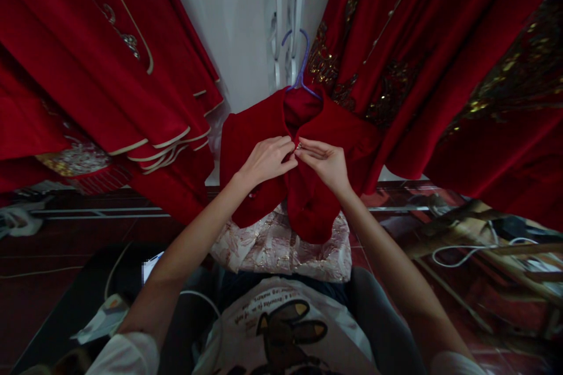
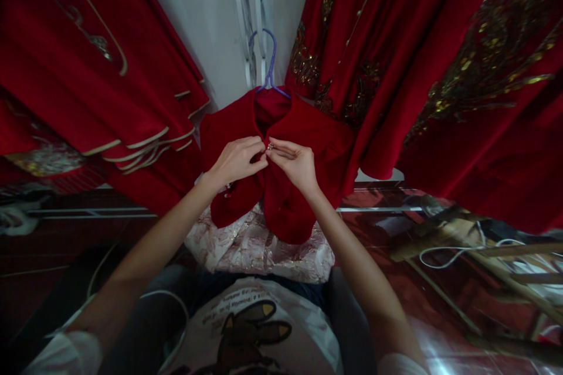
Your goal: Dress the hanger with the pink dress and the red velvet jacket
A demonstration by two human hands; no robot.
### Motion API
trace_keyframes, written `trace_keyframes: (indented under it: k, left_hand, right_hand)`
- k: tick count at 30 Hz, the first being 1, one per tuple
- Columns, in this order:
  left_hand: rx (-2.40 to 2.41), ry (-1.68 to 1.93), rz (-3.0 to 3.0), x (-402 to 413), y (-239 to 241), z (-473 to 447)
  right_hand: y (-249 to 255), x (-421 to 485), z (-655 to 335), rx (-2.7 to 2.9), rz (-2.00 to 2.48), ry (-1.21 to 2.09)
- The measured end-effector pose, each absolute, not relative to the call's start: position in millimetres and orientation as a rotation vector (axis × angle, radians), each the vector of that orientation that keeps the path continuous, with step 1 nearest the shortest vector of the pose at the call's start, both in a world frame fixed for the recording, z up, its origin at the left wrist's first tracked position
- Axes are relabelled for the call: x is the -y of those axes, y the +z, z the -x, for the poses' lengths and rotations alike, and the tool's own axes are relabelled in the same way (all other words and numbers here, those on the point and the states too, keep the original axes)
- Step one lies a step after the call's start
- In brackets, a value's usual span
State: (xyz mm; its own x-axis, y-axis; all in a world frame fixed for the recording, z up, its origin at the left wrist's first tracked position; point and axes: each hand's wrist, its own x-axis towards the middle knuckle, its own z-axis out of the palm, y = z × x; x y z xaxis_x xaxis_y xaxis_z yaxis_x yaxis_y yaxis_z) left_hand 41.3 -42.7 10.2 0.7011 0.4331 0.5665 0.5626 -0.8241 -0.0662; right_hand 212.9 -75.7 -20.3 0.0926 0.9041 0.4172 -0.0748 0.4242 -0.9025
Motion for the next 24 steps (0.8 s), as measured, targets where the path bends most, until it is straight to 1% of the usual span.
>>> trace_keyframes:
  k: [6,12,16,19,22,24]
  left_hand:
    - [0.742,-0.681,2.58,38,2,-41]
    - [0.669,-0.562,2.545,35,9,-42]
    - [0.853,-0.813,2.574,44,-2,-43]
    - [1.029,-1.0,2.618,55,-16,-35]
    - [1.164,-1.063,2.6,63,-26,-20]
    - [1.264,-1.1,2.517,65,-29,-9]
  right_hand:
    - [-28,75,-212,1.271,0.88,0.848]
    - [-26,71,-210,1.339,0.92,0.748]
    - [-29,78,-218,1.539,1.004,0.615]
    - [-39,90,-242,1.665,1.2,0.568]
    - [-41,107,-273,1.585,1.341,0.725]
    - [-29,120,-288,1.462,1.348,0.847]
